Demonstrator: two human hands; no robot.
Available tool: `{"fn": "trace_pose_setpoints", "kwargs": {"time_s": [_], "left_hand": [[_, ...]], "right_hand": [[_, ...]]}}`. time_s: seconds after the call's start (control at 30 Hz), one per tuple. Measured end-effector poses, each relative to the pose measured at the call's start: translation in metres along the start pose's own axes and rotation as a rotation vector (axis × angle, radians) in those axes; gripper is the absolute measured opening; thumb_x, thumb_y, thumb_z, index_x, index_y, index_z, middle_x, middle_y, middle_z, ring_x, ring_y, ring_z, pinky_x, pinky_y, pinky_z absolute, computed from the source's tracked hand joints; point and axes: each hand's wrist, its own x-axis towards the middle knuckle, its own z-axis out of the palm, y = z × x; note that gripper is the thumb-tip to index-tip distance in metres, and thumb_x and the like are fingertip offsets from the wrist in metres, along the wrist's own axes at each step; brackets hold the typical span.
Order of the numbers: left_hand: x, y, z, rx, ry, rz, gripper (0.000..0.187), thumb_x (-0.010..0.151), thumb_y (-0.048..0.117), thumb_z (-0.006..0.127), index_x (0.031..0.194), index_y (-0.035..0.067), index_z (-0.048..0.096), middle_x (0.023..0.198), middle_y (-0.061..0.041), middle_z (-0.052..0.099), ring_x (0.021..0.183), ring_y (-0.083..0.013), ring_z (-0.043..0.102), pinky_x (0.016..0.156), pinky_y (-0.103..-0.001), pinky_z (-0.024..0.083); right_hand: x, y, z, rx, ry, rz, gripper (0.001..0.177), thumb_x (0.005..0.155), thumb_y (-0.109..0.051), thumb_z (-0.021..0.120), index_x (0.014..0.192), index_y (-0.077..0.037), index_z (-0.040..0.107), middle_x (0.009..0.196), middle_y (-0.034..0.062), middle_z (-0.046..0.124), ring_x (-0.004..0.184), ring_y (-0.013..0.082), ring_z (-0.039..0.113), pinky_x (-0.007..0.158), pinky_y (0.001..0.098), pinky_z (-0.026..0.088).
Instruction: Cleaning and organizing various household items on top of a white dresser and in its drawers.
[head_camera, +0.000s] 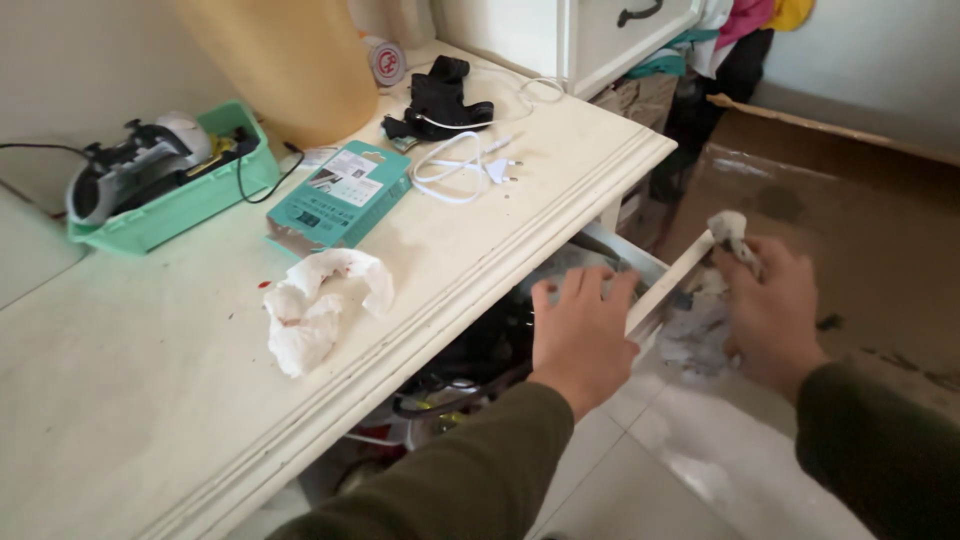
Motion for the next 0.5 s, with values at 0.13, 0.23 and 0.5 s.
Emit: {"fn": "trace_pose_setpoints", "kwargs": {"time_s": [0.13, 0.23, 0.5], "left_hand": [[-0.015, 0.005, -0.014, 0.116, 0.091, 0.064, 0.079, 0.077, 0.024, 0.081, 0.148, 0.018, 0.046, 0.147, -0.010, 0.044, 0.132, -0.0288, 0.041, 0.099, -0.053, 0.032], [-0.019, 0.002, -0.024, 0.172, 0.119, 0.028, 0.083, 0.073, 0.023, 0.081, 0.148, 0.021, 0.044, 0.152, -0.010, 0.037, 0.137, -0.0302, 0.038, 0.104, -0.056, 0.031], [-0.045, -0.030, -0.065, 0.440, 0.314, -0.098, 0.104, 0.055, 0.027, 0.085, 0.149, 0.023, 0.042, 0.166, -0.012, 0.026, 0.148, -0.0343, 0.026, 0.105, -0.072, 0.027]], "right_hand": [[-0.006, 0.018, 0.012, 0.137, -0.103, 0.172, 0.035, 0.095, -0.025, 0.067, 0.125, -0.008, 0.062, 0.106, 0.0127, 0.069, 0.082, 0.0230, 0.067, 0.063, 0.0460, 0.055], [-0.020, 0.019, 0.027, 0.199, -0.262, 0.159, 0.034, 0.094, -0.025, 0.069, 0.123, -0.007, 0.065, 0.102, 0.0101, 0.072, 0.086, 0.0198, 0.068, 0.072, 0.0376, 0.054], [-0.056, -0.015, 0.032, 0.172, -0.525, 0.097, 0.032, 0.089, -0.023, 0.071, 0.117, -0.005, 0.073, 0.097, 0.0085, 0.076, 0.082, 0.0180, 0.069, 0.072, 0.0347, 0.055]]}}
